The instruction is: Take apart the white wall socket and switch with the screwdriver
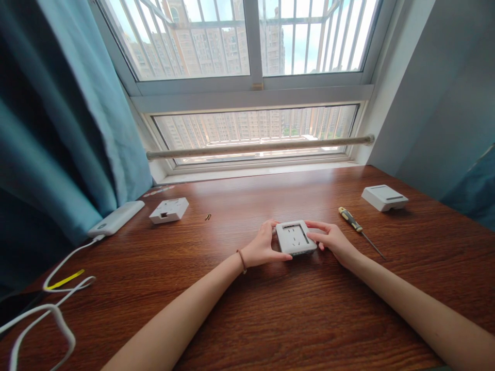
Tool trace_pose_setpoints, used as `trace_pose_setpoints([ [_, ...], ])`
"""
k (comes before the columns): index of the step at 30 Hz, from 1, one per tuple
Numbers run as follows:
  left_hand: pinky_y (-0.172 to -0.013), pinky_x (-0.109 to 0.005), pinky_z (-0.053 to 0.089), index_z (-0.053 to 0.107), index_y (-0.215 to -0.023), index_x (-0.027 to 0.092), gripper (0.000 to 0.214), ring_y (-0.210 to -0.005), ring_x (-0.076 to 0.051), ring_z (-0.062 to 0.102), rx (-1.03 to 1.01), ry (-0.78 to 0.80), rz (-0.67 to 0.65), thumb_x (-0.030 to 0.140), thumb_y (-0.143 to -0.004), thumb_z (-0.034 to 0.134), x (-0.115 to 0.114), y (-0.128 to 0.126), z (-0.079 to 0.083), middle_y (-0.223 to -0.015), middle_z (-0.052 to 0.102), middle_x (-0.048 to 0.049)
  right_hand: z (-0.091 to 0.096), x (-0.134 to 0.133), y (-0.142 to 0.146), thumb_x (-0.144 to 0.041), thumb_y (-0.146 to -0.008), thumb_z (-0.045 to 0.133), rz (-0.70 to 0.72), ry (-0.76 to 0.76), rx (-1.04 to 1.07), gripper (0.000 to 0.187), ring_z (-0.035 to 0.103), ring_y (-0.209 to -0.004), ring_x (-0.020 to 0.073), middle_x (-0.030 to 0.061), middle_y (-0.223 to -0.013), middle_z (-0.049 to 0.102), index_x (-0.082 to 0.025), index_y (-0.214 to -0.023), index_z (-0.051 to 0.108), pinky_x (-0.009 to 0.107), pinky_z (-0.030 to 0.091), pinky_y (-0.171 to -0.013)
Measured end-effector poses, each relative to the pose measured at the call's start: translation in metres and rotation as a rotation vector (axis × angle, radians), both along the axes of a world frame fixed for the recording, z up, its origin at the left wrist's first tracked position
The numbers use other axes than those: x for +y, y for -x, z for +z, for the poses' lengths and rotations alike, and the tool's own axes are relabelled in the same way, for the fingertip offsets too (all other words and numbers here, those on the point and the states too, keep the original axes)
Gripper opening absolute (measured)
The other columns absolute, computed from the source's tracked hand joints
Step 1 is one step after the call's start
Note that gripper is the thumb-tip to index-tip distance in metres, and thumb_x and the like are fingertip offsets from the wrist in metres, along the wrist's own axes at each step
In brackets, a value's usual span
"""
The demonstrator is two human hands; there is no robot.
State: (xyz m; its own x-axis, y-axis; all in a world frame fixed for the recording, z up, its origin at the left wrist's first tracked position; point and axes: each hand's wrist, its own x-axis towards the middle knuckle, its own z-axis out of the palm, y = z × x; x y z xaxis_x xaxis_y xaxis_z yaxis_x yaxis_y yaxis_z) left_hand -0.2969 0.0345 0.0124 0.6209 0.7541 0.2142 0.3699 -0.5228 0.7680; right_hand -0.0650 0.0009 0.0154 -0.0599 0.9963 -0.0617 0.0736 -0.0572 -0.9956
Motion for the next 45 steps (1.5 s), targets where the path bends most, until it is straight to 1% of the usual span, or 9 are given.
trace_pose_setpoints([
  [11, -0.101, -0.042, 0.029, 0.034, -0.12, 0.019, 0.087, -0.117, -0.028, 0.038, 0.018, 0.022, -0.033, 0.047, -0.051, 0.078, 0.004, 0.002, 0.001, -0.123, 0.039, -0.0127, 0.006, -0.002, 0.003, -0.028, -0.064, 0.069, -0.001, 0.017, -0.023, 0.054, 0.04, -0.043, 0.0039, 0.0086, -0.081, 0.069, -0.007, -0.113, 0.059, 0.018, 0.033, -0.04],
  [21, -0.101, -0.043, 0.03, 0.031, -0.121, 0.016, 0.093, -0.117, -0.03, 0.039, 0.064, 0.054, -0.053, 0.048, -0.047, 0.079, 0.006, 0.003, 0.002, -0.124, 0.039, -0.0156, 0.008, -0.002, 0.004, -0.027, -0.061, 0.07, -0.008, 0.027, -0.034, 0.053, 0.042, -0.042, 0.005, 0.0072, -0.073, 0.068, -0.007, -0.109, 0.061, 0.019, 0.033, -0.04],
  [23, -0.101, -0.043, 0.031, 0.03, -0.12, 0.016, 0.095, -0.117, -0.03, 0.04, 0.069, 0.05, -0.051, 0.048, -0.046, 0.08, 0.006, 0.003, 0.001, -0.124, 0.039, -0.0158, 0.006, -0.001, 0.004, -0.027, -0.062, 0.069, 0.001, 0.022, -0.037, 0.053, 0.043, -0.043, 0.005, 0.0085, -0.078, 0.069, -0.007, -0.111, 0.06, 0.019, 0.033, -0.04],
  [26, -0.101, -0.044, 0.031, 0.029, -0.12, 0.016, 0.097, -0.117, -0.03, 0.039, 0.071, 0.066, -0.044, 0.046, -0.044, 0.081, 0.006, 0.003, 0.001, -0.124, 0.038, -0.0162, 0.003, 0.0, 0.003, -0.026, -0.063, 0.068, 0.007, 0.01, -0.046, 0.053, 0.046, -0.047, 0.005, 0.0121, -0.095, 0.066, -0.008, -0.112, 0.059, 0.019, 0.034, -0.04],
  [28, -0.101, -0.044, 0.031, 0.029, -0.12, 0.016, 0.098, -0.117, -0.03, 0.039, 0.068, 0.078, -0.049, 0.044, -0.043, 0.082, 0.006, 0.002, 0.001, -0.125, 0.037, -0.0164, 0.002, 0.001, 0.003, -0.026, -0.063, 0.067, 0.009, 0.012, -0.05, 0.054, 0.046, -0.048, 0.0048, 0.013, -0.099, 0.063, -0.008, -0.113, 0.058, 0.019, 0.035, -0.04],
  [31, -0.101, -0.045, 0.03, 0.029, -0.12, 0.016, 0.098, -0.117, -0.031, 0.039, 0.053, 0.082, -0.054, 0.043, -0.042, 0.082, 0.006, 0.002, 0.002, -0.125, 0.038, -0.016, 0.001, 0.002, 0.003, -0.025, -0.064, 0.067, 0.008, 0.013, -0.057, 0.053, 0.046, -0.048, 0.0044, 0.012, -0.097, 0.062, -0.008, -0.113, 0.057, 0.019, 0.035, -0.04],
  [35, -0.101, -0.045, 0.031, 0.03, -0.12, 0.016, 0.094, -0.117, -0.03, 0.04, 0.057, 0.085, -0.04, 0.046, -0.046, 0.08, 0.005, 0.002, 0.003, -0.123, 0.04, -0.0151, 0.002, 0.002, 0.003, -0.026, -0.065, 0.066, 0.022, 0.007, -0.068, 0.049, 0.047, -0.049, 0.0049, 0.0108, -0.094, 0.063, -0.008, -0.11, 0.058, 0.018, 0.035, -0.04],
  [39, -0.1, -0.044, 0.032, 0.03, -0.119, 0.015, 0.091, -0.117, -0.03, 0.041, 0.071, 0.084, -0.03, 0.049, -0.049, 0.078, 0.004, 0.003, 0.004, -0.122, 0.04, -0.0155, 0.001, 0.002, 0.003, -0.025, -0.065, 0.066, 0.014, 0.015, -0.07, 0.049, 0.049, -0.051, 0.0054, 0.0108, -0.098, 0.061, -0.01, -0.11, 0.057, 0.018, 0.036, -0.041],
  [45, -0.102, -0.043, 0.031, 0.028, -0.121, 0.015, 0.095, -0.117, -0.029, 0.04, 0.11, 0.07, -0.045, 0.05, -0.049, 0.078, 0.005, 0.003, 0.004, -0.124, 0.039, -0.016, -0.001, 0.002, 0.003, -0.025, -0.064, 0.066, 0.018, 0.02, -0.071, 0.05, 0.052, -0.052, 0.0056, 0.0104, -0.1, 0.059, -0.011, -0.111, 0.054, 0.017, 0.038, -0.04],
])
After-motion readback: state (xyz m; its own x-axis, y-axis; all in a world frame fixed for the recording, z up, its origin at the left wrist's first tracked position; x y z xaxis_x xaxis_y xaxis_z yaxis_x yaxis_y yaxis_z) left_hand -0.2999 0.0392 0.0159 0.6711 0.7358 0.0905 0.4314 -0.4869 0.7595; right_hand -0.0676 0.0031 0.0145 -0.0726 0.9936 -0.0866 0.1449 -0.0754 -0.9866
